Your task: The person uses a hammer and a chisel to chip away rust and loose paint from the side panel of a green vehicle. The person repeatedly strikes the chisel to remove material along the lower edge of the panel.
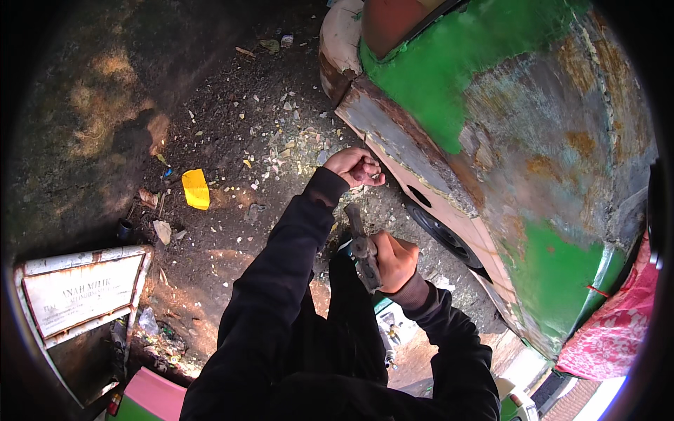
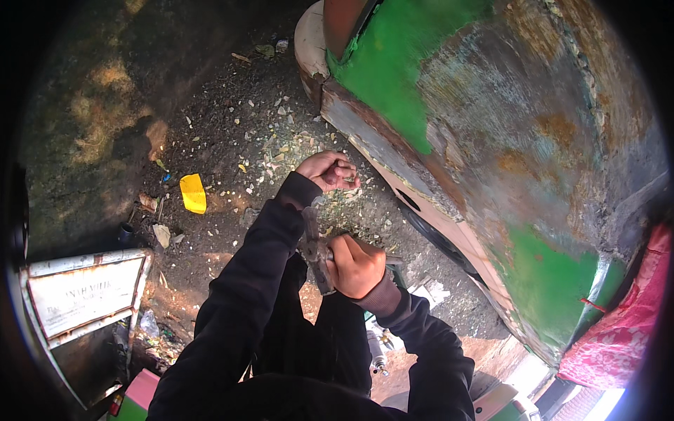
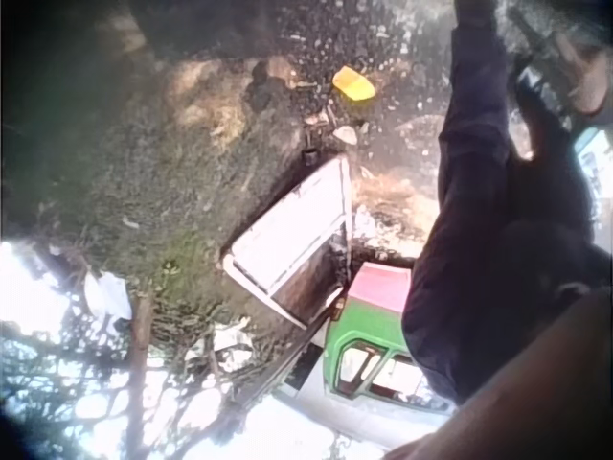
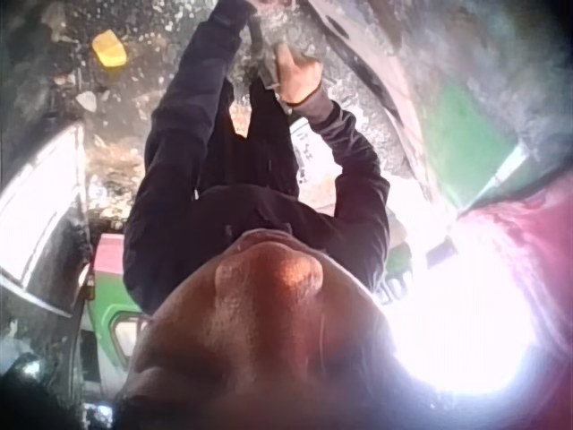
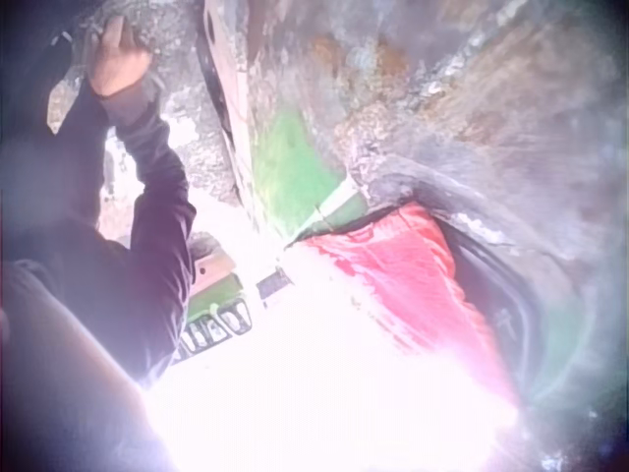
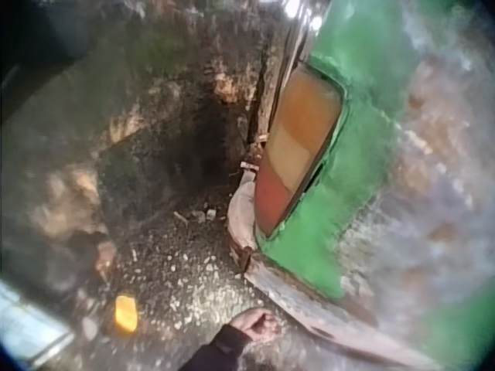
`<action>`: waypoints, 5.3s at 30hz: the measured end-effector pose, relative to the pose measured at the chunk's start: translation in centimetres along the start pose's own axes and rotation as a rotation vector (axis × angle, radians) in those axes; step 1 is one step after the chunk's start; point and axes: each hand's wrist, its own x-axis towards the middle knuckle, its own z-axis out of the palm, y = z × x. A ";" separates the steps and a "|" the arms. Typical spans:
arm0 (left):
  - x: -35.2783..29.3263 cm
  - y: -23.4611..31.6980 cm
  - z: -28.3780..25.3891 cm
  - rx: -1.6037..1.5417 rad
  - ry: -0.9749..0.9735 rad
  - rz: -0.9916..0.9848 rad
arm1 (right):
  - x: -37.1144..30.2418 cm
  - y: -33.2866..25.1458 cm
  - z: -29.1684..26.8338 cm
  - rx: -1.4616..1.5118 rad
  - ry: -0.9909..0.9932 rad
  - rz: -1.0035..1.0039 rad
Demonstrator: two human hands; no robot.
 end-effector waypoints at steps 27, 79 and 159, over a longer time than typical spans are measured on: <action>0.5 -3.7 -0.8 0.090 -0.029 0.073 | -1.8 2.6 -0.5 0.154 -0.077 0.311; 2.7 -8.1 0.1 0.096 0.062 0.343 | -7.5 8.7 -0.2 0.203 -0.064 0.129; 2.7 -7.9 0.7 0.156 0.165 0.368 | -5.2 6.6 -1.6 0.234 -0.155 0.181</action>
